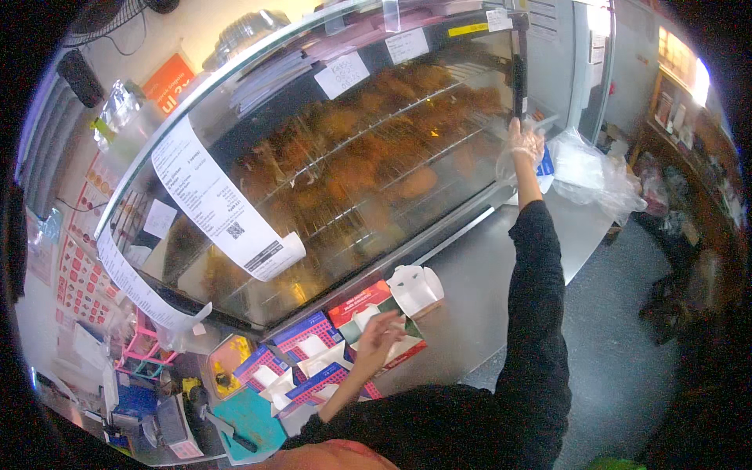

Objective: The person retrieves a printed order slip and assembles multiple food orders at a counter. They place steamed buns and fried chicken pieces into boxes, add yellow side items, and close the boxes. The person handles order slips, boxes, buns, chicken, and side items throughout the process.

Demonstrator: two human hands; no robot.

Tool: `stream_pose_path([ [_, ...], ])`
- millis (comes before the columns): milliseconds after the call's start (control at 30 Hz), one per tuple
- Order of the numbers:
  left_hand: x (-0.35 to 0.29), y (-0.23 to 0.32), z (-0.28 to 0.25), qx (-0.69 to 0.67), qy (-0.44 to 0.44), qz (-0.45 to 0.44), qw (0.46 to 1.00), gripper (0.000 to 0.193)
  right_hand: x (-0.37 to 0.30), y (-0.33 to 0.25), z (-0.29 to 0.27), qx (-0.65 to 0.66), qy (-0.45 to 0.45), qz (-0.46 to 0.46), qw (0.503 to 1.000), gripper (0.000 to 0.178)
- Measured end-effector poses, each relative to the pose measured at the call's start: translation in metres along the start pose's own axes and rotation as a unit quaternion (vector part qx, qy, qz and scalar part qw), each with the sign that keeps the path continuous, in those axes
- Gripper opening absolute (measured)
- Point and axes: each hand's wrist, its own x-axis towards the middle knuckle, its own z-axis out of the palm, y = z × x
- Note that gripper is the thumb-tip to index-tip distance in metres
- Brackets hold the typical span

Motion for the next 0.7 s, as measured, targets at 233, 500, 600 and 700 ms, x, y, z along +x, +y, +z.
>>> stream_pose_path([
  [233, -0.055, 0.008, -0.064, 0.035, 0.258, 0.024, 0.965, 0.031, 0.001, -0.027, 0.013, 0.041, 0.168, -0.004, 0.985, 0.045],
  [500, -0.023, 0.010, -0.045, 0.028, 0.190, 0.064, 0.979, 0.026, -0.053, -0.039, -0.010, 0.137, 0.179, -0.185, 0.957, 0.041],
  [600, -0.008, 0.011, -0.030, 0.015, 0.121, 0.064, 0.990, 0.030, -0.089, -0.053, -0.040, 0.183, 0.097, -0.282, 0.937, 0.032],
  [700, -0.007, 0.012, -0.026, 0.018, 0.102, 0.059, 0.993, 0.031, -0.104, -0.063, -0.071, 0.212, -0.017, -0.395, 0.894, 0.030],
])
